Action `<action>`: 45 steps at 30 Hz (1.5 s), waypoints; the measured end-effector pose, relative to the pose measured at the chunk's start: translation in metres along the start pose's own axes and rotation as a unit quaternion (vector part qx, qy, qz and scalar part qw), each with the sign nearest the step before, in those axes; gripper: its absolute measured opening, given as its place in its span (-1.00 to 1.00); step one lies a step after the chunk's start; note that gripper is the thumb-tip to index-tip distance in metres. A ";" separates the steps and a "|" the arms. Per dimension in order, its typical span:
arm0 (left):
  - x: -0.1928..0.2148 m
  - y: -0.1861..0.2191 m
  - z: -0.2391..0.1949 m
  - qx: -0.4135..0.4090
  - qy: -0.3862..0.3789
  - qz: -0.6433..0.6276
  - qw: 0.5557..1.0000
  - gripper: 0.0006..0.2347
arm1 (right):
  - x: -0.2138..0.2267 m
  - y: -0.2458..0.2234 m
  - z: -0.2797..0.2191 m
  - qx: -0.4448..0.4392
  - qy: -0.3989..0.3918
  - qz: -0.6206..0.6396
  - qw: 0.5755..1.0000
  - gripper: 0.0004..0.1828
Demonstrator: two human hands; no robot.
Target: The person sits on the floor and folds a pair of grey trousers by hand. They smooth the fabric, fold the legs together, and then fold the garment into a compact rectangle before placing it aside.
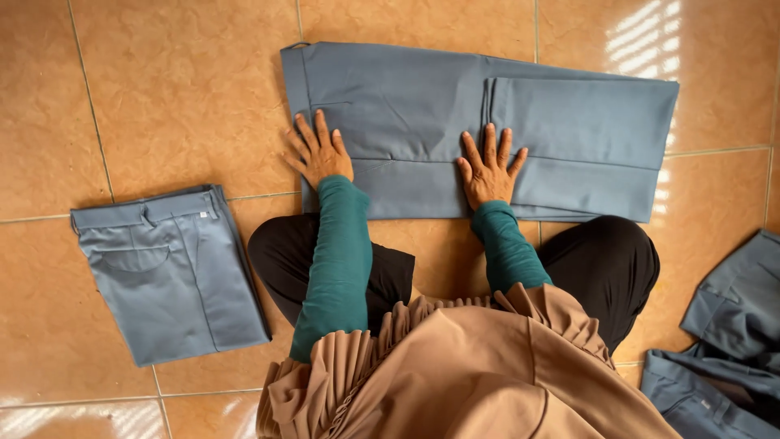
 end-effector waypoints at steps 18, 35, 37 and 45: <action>-0.011 0.108 -0.106 -0.276 0.203 -0.029 0.939 -0.55 | 0.005 0.073 -0.013 -0.090 0.052 0.014 0.994 -0.35; -0.047 0.209 -0.152 -0.371 0.039 -0.004 0.928 -0.39 | 0.023 0.171 -0.004 -0.188 0.203 -0.127 0.952 -0.38; -0.046 0.208 -0.152 -0.366 0.022 0.002 0.930 -0.40 | 0.024 0.215 -0.009 -0.308 0.103 0.006 0.946 -0.42; -0.083 0.203 -0.169 -0.352 0.031 -0.043 0.935 -0.35 | -0.033 0.344 0.010 -0.399 0.205 0.064 0.892 -0.28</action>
Point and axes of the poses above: each hand's wrist, its own z-axis towards the middle knuckle, its own x-axis out of the back of the hand, y = z × x, the point moved 7 cm from there along z, towards the middle knuckle
